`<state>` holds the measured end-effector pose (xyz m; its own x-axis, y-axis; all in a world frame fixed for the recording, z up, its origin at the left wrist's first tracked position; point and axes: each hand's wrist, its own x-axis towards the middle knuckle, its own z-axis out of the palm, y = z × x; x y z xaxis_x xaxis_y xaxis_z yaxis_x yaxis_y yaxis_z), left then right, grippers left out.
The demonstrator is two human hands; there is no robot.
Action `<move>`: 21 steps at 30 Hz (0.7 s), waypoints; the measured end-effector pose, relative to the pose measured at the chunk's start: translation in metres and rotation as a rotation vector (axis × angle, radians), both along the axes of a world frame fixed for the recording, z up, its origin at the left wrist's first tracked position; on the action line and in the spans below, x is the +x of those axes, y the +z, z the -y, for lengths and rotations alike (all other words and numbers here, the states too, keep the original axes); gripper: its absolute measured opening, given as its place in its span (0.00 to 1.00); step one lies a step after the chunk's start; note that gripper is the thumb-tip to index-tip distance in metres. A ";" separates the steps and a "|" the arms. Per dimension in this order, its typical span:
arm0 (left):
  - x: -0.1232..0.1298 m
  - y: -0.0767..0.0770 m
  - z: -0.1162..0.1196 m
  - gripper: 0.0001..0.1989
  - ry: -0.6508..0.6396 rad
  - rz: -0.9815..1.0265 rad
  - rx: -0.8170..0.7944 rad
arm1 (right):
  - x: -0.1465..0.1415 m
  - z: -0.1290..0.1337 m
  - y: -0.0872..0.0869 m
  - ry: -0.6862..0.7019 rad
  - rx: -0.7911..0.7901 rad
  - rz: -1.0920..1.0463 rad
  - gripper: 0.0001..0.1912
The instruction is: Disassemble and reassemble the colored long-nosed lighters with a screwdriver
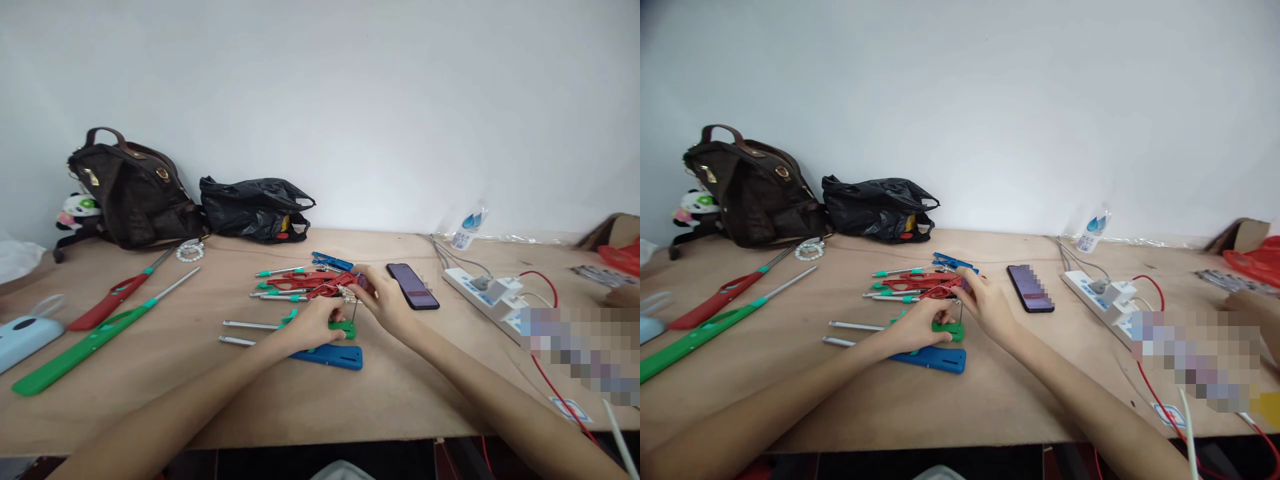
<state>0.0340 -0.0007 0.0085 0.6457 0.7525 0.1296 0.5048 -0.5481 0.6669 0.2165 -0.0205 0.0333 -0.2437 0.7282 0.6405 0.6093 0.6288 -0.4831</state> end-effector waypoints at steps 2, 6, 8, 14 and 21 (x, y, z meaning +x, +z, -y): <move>0.000 0.000 0.000 0.14 0.002 0.001 0.004 | 0.001 0.001 0.002 -0.005 0.023 0.053 0.07; 0.000 0.000 0.001 0.14 -0.012 0.008 0.007 | 0.008 0.003 0.007 0.096 -0.068 0.063 0.10; 0.000 0.000 0.001 0.14 -0.017 0.006 0.005 | 0.012 0.002 0.008 0.141 -0.090 0.048 0.11; -0.001 0.001 0.001 0.15 -0.006 0.008 -0.006 | 0.012 0.000 0.005 0.051 0.012 0.094 0.06; 0.000 0.001 0.001 0.15 -0.012 0.018 -0.002 | 0.015 0.000 0.016 0.163 -0.087 0.124 0.10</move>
<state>0.0339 -0.0013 0.0099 0.6527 0.7446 0.1396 0.4862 -0.5530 0.6767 0.2319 -0.0210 0.0493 -0.4356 0.7239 0.5350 0.5610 0.6831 -0.4675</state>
